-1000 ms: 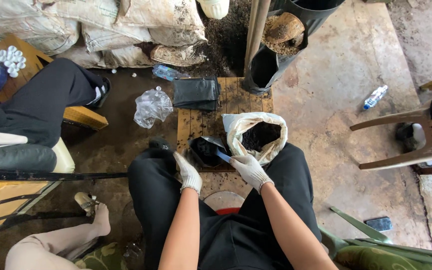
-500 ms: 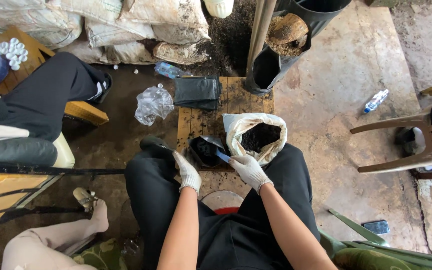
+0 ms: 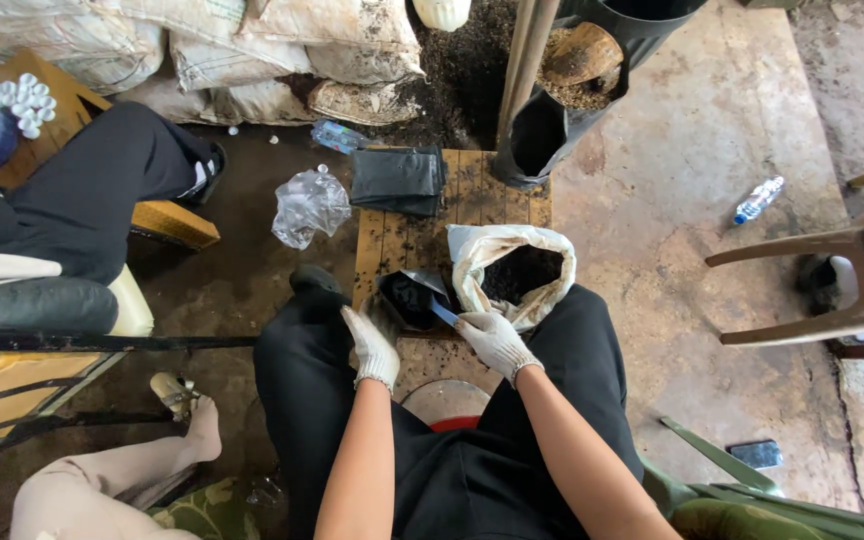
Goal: The person scoops a dark granular substance from a large white sack using a blue scoop and pours it into a small black pouch held in their left hand. They repeat this process to fill the pouch, which is placed on a wooden surface between their legs.
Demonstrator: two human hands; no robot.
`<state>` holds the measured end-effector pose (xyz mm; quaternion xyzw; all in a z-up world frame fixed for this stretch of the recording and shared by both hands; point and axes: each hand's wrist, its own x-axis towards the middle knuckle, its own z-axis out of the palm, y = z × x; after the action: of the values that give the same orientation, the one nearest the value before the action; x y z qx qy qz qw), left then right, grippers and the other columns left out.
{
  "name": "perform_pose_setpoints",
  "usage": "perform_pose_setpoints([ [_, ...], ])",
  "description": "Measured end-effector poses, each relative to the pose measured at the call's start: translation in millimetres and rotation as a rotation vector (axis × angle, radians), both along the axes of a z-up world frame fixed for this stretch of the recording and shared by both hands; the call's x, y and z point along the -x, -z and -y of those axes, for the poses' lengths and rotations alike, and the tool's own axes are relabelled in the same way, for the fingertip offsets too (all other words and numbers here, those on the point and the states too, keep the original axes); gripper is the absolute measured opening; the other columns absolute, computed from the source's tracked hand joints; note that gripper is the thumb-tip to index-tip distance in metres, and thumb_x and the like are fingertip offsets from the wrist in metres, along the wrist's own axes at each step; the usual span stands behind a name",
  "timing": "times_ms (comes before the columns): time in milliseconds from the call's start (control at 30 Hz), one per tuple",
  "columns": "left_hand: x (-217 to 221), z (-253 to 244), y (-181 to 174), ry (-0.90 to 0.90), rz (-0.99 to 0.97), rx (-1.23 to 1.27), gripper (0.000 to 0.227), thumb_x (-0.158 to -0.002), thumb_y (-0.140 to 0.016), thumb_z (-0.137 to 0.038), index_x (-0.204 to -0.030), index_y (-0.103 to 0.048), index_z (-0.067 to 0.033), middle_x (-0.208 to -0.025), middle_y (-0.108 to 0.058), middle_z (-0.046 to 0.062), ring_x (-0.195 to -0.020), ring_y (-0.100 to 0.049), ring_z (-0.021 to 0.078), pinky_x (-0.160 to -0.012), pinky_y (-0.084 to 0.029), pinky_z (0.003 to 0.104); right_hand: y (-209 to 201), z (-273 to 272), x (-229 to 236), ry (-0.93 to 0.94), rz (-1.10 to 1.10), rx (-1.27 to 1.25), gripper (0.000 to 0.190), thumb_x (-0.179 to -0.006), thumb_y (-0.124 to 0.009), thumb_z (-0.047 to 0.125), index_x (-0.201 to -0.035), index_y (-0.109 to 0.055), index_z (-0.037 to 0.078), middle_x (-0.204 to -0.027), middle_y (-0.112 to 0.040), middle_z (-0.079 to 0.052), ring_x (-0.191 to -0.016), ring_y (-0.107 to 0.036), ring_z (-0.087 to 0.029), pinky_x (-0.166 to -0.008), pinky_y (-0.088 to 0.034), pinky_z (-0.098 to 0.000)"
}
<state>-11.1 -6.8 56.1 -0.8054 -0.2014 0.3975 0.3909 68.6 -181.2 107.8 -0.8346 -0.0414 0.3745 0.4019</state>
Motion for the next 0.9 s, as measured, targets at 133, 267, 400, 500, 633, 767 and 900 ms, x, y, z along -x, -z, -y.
perform_pose_setpoints([
  [133, -1.2, -1.1, -49.9, 0.005, -0.013, 0.251, 0.048, -0.109, -0.032, -0.009, -0.157, -0.033, -0.0093, -0.166, -0.029, 0.012, -0.154, -0.021, 0.0341, -0.123, -0.004, 0.070, -16.2, -3.7, 1.1, -0.024, -0.020, 0.036, 0.043, -0.092, -0.063, 0.042, -0.130, -0.073, 0.023, -0.127, -0.070, -0.024, -0.126, -0.062, -0.041, -0.107, -0.049, -0.0509],
  [267, 2.7, -1.5, -40.4, -0.057, 0.051, 0.339, 0.047, -0.109, -0.025, -0.009, -0.156, -0.033, -0.0017, -0.164, -0.028, 0.021, -0.154, -0.018, 0.0415, -0.122, 0.002, 0.073, -10.7, -7.6, -4.7, 0.104, -0.098, -0.011, 0.041, -0.091, -0.066, 0.034, -0.127, -0.074, 0.017, -0.087, -0.075, -0.016, -0.075, -0.073, -0.025, -0.067, -0.061, -0.0363],
  [400, 1.0, -7.7, -38.7, -0.019, 0.039, 0.378, 0.049, -0.111, -0.023, -0.019, -0.160, -0.027, -0.0117, -0.168, -0.021, 0.011, -0.156, -0.013, 0.0357, -0.121, 0.006, 0.075, 2.9, -2.9, -6.4, 0.122, -0.103, -0.024, 0.041, -0.091, -0.067, 0.034, -0.126, -0.074, 0.015, -0.079, -0.071, -0.016, -0.065, -0.069, -0.025, -0.057, -0.058, -0.0353],
  [500, -1.3, -4.1, -38.9, -0.024, 0.006, 0.329, 0.050, -0.110, -0.019, -0.013, -0.160, -0.027, -0.0105, -0.169, -0.019, 0.010, -0.156, -0.014, 0.0347, -0.122, 0.003, 0.076, 0.1, -3.6, -6.8, 0.106, -0.119, 0.007, 0.041, -0.090, -0.068, 0.032, -0.127, -0.073, 0.016, -0.072, -0.068, -0.013, -0.058, -0.067, -0.022, -0.048, -0.055, -0.0333],
  [633, -6.0, -3.5, -30.8, -0.050, 0.003, 0.306, 0.049, -0.110, -0.023, -0.011, -0.159, -0.029, -0.0105, -0.168, -0.021, 0.010, -0.156, -0.016, 0.0334, -0.123, 0.002, 0.074, 6.7, -4.6, -7.4, 0.088, -0.140, 0.017, 0.042, -0.090, -0.069, 0.036, -0.128, -0.073, 0.018, -0.070, -0.070, -0.014, -0.053, -0.066, -0.022, -0.043, -0.056, -0.0314],
  [767, -16.4, -5.4, -23.8, -0.057, 0.018, 0.259, 0.049, -0.109, -0.028, -0.008, -0.157, -0.033, -0.0106, -0.167, -0.024, 0.010, -0.156, -0.019, 0.0318, -0.124, 0.000, 0.071, 13.3, -5.0, -11.4, 0.106, -0.179, 0.028, 0.043, -0.090, -0.069, 0.036, -0.128, -0.072, 0.017, -0.067, -0.069, -0.013, -0.051, -0.064, -0.021, -0.039, -0.057, -0.0310],
  [900, -18.8, -8.1, -12.9, -0.052, 0.034, 0.225, 0.048, -0.108, -0.032, -0.007, -0.156, -0.035, -0.0106, -0.167, -0.025, 0.009, -0.155, -0.020, 0.0307, -0.125, -0.001, 0.069, 43.9, -2.1, -9.6, -0.009, -0.033, 0.053, 0.035, -0.090, -0.067, 0.039, -0.119, -0.079, 0.021, -0.086, -0.078, -0.018, -0.087, -0.074, -0.035, -0.081, -0.060, -0.0508],
])
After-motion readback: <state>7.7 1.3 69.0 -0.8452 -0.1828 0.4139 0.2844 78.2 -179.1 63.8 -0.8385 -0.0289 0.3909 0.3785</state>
